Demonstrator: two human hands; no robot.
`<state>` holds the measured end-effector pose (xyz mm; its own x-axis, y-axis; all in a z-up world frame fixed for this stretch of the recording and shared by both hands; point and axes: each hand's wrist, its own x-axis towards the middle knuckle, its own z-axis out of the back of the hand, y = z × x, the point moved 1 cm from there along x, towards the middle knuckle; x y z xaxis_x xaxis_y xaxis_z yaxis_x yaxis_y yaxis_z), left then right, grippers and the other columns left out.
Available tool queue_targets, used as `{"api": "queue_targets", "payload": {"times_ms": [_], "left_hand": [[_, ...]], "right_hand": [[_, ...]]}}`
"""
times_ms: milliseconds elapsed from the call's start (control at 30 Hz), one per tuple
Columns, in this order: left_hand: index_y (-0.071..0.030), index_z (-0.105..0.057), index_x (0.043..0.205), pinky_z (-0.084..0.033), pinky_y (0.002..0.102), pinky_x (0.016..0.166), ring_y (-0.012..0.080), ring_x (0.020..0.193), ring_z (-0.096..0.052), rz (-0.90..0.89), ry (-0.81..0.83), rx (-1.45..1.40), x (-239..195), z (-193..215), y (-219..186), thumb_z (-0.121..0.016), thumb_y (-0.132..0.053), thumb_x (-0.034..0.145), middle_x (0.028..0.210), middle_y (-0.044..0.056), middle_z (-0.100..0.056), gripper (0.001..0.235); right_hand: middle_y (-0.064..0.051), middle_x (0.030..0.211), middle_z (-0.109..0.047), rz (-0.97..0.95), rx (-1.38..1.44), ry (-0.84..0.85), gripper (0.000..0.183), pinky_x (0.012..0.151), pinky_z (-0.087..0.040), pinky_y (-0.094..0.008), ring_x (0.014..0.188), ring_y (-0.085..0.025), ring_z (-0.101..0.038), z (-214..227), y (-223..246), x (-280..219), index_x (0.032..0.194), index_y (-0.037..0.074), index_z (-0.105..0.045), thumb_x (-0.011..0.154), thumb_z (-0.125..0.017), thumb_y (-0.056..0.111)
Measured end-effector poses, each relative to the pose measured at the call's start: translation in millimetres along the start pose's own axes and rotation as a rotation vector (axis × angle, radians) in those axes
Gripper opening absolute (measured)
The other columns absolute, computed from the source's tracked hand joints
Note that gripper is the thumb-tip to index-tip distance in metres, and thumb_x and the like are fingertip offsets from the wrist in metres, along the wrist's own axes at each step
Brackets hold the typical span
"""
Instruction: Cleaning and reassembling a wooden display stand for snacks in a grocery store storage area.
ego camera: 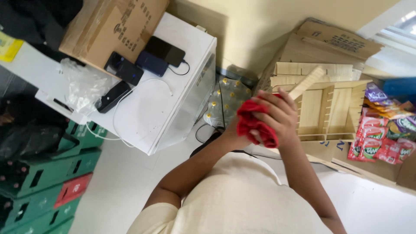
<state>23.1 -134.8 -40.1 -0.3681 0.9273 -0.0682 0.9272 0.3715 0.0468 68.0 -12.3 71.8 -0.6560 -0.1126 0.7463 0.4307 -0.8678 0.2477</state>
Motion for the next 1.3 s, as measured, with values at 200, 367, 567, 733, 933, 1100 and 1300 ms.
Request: {"api": "queue_targets", "payload": {"times_ms": [200, 367, 567, 733, 933, 1100, 1300], "left_hand": [[0.001, -0.054, 0.117, -0.052, 0.046, 0.085, 0.0348, 0.097, -0.065, -0.159, 0.026, 1.026, 2.6, -71.1, -14.0, -0.055, -0.003, 0.095, 0.103, 0.020, -0.062, 0.023], [-0.014, -0.057, 0.147, -0.040, 0.049, 0.118, 0.0264, 0.143, -0.050, -0.237, 0.243, 1.514, 25.9, -14.7, -13.7, -0.058, 0.015, 0.091, 0.145, 0.006, -0.061, 0.063], [-0.008, -0.044, 0.158, -0.052, 0.049, 0.108, 0.0320, 0.140, -0.051, -0.313, 0.262, 1.253, 35.2, -44.2, 26.0, -0.048, 0.003, 0.107, 0.153, 0.012, -0.048, 0.052], [-0.003, -0.056, 0.146, -0.055, 0.044, 0.101, 0.0312, 0.124, -0.063, -0.507, 0.195, 1.532, 57.2, -54.0, 11.6, -0.054, -0.010, 0.108, 0.127, 0.013, -0.062, 0.038], [-0.012, -0.074, 0.118, -0.053, 0.034, 0.061, 0.0169, 0.078, -0.073, -0.202, 0.147, 1.694, 79.5, -32.7, 9.6, -0.073, -0.033, 0.098, 0.078, 0.011, -0.072, 0.030], [-0.017, -0.072, 0.112, -0.056, 0.028, 0.068, 0.0082, 0.081, -0.072, -0.041, 0.275, 1.624, 95.3, -60.4, 15.8, -0.074, -0.037, 0.096, 0.081, 0.004, -0.075, 0.026], [-0.013, -0.066, 0.121, -0.058, 0.044, 0.079, 0.0402, 0.097, -0.072, 0.124, 0.516, 1.766, 128.2, -68.7, -10.3, -0.060, -0.033, 0.104, 0.097, 0.017, -0.075, 0.027]], "right_hand": [[-0.012, 0.094, -0.079, 0.305, -0.335, -0.198, 0.030, 0.099, -0.055, -0.052, 0.090, -0.034, -0.075, 18.8, -39.6, -14.0, 0.073, 0.020, -0.070, 0.103, -0.069, 0.020], [-0.024, 0.088, -0.076, 0.280, -0.380, -0.418, 0.034, 0.083, -0.053, -0.057, 0.081, -0.043, -0.068, 48.5, -57.8, 4.9, 0.074, 0.009, -0.061, 0.100, -0.079, 0.021], [-0.016, 0.115, -0.067, -0.895, 0.392, -1.549, 0.051, 0.089, -0.057, -0.042, 0.100, -0.027, -0.067, 21.9, -65.4, -0.3, 0.122, 0.001, -0.057, 0.093, -0.093, 0.023], [0.002, 0.096, -0.060, -1.273, 0.499, -1.192, 0.049, 0.073, -0.053, -0.030, 0.087, -0.012, -0.060, 0.5, -23.9, -33.6, 0.110, 0.012, -0.055, 0.082, -0.090, 0.032], [-0.007, 0.086, -0.072, -1.554, 0.316, -0.852, 0.045, 0.070, -0.062, -0.033, 0.074, -0.018, -0.073, 36.9, -47.3, -71.1, 0.102, 0.010, -0.070, 0.068, -0.099, 0.018], [-0.006, 0.091, -0.071, -1.211, 0.191, -1.265, 0.031, 0.078, -0.060, -0.030, 0.079, -0.016, -0.072, 52.3, -53.7, -76.8, 0.099, 0.010, -0.066, 0.082, -0.090, 0.002], [-0.006, 0.100, -0.069, -1.239, 0.132, -1.452, 0.032, 0.092, -0.058, -0.034, 0.095, -0.019, -0.070, 59.5, -43.1, -84.4, 0.106, 0.009, -0.066, 0.083, -0.087, -0.001]]}}
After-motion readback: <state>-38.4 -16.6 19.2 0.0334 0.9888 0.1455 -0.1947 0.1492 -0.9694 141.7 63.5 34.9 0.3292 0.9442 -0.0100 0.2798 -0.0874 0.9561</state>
